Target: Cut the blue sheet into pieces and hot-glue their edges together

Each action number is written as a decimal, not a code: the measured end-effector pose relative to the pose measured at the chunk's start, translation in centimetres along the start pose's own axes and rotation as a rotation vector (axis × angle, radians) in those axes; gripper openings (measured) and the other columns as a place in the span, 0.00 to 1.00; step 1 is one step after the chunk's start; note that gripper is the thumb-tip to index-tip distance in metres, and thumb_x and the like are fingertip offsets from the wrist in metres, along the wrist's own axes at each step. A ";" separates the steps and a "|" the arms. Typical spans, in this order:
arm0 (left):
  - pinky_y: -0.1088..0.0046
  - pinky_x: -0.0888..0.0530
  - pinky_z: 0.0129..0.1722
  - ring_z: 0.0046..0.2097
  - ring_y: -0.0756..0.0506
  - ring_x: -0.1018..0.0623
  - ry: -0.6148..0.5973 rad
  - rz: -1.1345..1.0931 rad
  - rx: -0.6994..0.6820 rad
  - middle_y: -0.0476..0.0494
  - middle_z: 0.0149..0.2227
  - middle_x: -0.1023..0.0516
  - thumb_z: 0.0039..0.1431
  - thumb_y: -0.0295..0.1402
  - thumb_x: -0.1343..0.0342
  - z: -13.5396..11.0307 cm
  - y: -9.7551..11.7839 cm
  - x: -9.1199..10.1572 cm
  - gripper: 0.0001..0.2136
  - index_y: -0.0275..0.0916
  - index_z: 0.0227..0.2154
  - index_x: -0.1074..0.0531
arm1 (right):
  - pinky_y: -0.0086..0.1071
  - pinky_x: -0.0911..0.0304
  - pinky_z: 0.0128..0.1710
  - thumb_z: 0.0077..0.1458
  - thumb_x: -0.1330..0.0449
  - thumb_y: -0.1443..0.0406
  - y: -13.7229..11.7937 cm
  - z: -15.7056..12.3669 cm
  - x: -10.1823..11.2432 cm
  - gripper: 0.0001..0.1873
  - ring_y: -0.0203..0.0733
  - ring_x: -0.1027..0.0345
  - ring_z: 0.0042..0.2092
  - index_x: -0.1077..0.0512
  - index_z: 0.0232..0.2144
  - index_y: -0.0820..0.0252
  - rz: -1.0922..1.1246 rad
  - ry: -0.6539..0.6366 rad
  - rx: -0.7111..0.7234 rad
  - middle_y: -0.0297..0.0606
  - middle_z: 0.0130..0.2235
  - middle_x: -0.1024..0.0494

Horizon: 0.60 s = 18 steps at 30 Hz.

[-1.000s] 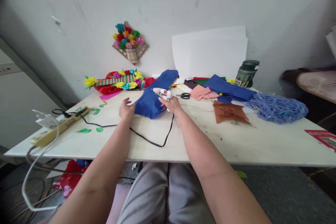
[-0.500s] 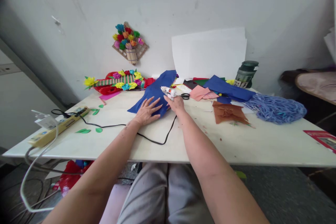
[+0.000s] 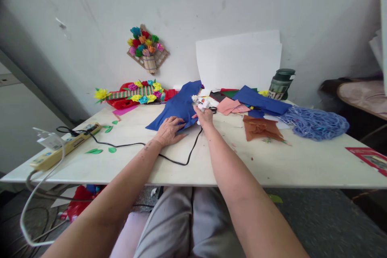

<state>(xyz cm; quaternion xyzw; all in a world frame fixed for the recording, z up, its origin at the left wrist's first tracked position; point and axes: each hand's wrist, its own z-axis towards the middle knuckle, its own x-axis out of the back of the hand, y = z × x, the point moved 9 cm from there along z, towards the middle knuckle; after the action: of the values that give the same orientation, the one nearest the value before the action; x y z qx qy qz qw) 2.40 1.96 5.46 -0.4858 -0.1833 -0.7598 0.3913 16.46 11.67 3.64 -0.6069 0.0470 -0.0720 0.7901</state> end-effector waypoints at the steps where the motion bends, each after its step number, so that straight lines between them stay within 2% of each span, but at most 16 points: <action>1: 0.59 0.37 0.48 0.50 0.39 0.35 0.009 0.002 0.009 0.40 0.49 0.30 0.54 0.43 0.50 0.0 0.0 0.0 0.18 0.40 0.44 0.28 | 0.24 0.42 0.14 0.46 0.41 0.55 0.1 0.0 0.1 0.18 0.38 0.31 0.21 0.29 0.33 0.65 0.028 0.017 -0.007 0.34 0.17 0.28; 5: 0.66 0.33 0.43 0.43 0.44 0.31 0.036 -0.067 0.019 0.40 0.43 0.28 0.58 0.32 0.55 0.1 -0.5 -0.6 0.13 0.38 0.37 0.25 | 0.27 0.38 0.14 0.47 0.40 0.56 1.0 0.0 -0.1 0.16 0.38 0.32 0.18 0.29 0.32 0.65 0.128 0.013 -0.100 0.35 0.18 0.27; 9: 0.70 0.32 0.41 0.39 0.46 0.29 0.133 -0.225 0.101 0.42 0.38 0.26 0.56 0.32 0.52 0.2 -2.3 -0.9 0.11 0.38 0.31 0.24 | 0.29 0.36 0.17 0.48 0.41 0.56 1.6 -0.1 -0.3 0.16 0.39 0.31 0.18 0.29 0.33 0.64 0.116 0.005 -0.170 0.36 0.20 0.26; 13: 0.73 0.32 0.40 0.37 0.47 0.27 0.197 -0.392 0.238 0.43 0.34 0.25 0.54 0.35 0.48 0.0 -4.3 -1.0 0.11 0.38 0.22 0.25 | 0.29 0.35 0.22 0.48 0.43 0.53 0.8 0.0 1.3 0.19 0.41 0.28 0.24 0.27 0.35 0.63 -0.127 0.117 -0.117 0.38 0.23 0.24; 18: 0.74 0.33 0.37 0.34 0.49 0.27 0.233 -0.549 0.291 0.44 0.32 0.26 0.51 0.38 0.46 -0.1 -5.1 -0.9 0.11 0.37 0.20 0.28 | 0.32 0.35 0.33 0.47 0.45 0.50 0.1 -0.2 3.4 0.22 0.46 0.27 0.36 0.26 0.36 0.61 -0.457 0.254 -0.135 0.43 0.29 0.23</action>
<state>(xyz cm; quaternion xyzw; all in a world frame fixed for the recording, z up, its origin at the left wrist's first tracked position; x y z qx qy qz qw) -1.35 5.47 5.11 -0.2671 -0.3679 -0.8533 0.2555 19.77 10.92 3.57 -0.6392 0.0123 -0.3209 0.6988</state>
